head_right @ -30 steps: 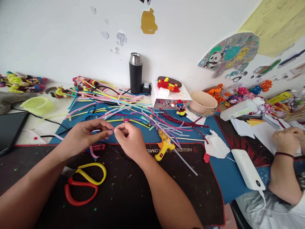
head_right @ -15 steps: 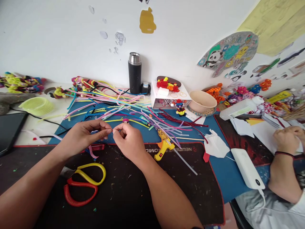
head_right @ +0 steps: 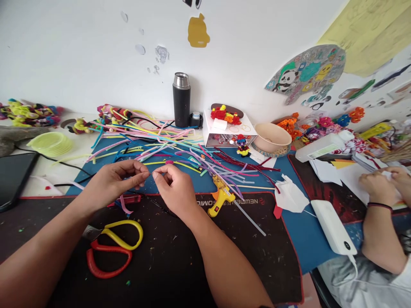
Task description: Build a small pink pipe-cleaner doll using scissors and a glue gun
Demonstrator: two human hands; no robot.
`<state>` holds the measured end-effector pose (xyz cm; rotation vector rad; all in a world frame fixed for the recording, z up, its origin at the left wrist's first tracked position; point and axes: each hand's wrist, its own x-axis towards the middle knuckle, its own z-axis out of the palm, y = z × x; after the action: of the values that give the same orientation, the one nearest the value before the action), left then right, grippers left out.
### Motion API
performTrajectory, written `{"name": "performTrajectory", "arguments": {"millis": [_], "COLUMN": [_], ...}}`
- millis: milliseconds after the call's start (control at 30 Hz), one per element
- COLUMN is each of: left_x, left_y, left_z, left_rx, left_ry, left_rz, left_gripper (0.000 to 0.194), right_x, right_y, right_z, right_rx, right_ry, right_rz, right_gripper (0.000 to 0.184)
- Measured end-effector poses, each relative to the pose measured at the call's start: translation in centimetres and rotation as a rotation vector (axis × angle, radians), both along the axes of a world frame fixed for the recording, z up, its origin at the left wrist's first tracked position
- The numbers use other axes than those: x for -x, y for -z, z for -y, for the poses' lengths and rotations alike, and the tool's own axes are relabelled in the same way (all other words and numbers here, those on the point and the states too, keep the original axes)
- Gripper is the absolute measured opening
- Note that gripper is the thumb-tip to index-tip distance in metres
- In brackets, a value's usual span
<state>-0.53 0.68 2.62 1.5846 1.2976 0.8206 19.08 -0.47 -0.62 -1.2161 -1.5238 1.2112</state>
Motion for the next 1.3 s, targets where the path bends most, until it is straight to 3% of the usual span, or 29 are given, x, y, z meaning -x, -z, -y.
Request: {"name": "performTrajectory", "arguments": {"millis": [200,500,633,833,967,1000,1067,1200,1300], "left_x": [0.0,0.5,0.7,1.1,1.3,1.4,1.5,1.7,2.0], "left_y": [-0.1,-0.2,0.2,0.6,1.4,1.7,2.0,2.3,2.3], "left_z": [-0.1,-0.2,-0.5,-0.9,-1.4,-1.5,-1.7,-2.0,-2.1], "left_rx": [0.007,0.056,0.022,-0.002,-0.025,-0.029,-0.033,-0.048,-0.067], "left_ry": [0.000,-0.036,-0.047,-0.062,-0.074,-0.080,-0.090,-0.098,-0.102], "left_rz": [0.024,0.209,0.219,0.244,0.266,0.277,0.302,0.305,0.282], "left_gripper": [0.044,0.043,0.039,0.038,0.035,0.034,0.033,0.033,0.033], "right_x": [0.1,0.2,0.2,0.0,0.1,0.1,0.3,0.6,1.0], "right_y": [-0.1,0.0,-0.2,-1.4,-1.5,-1.5,-1.5,-1.2,-0.5], "right_z": [0.0,0.5,1.8,4.8,6.7,7.0,7.4,6.9,5.4], "right_rx": [0.009,-0.021,0.007,-0.049,-0.116,-0.129,-0.145,-0.144,-0.191], "right_ry": [0.004,0.025,-0.057,-0.271,-0.448,-0.476,-0.472,-0.337,-0.259], "right_rz": [-0.024,-0.056,0.022,0.288,0.416,0.435,0.464,0.481,0.541], "right_gripper": [0.028,0.055,0.059,0.047,0.006,0.006,0.015,0.004,0.010]}}
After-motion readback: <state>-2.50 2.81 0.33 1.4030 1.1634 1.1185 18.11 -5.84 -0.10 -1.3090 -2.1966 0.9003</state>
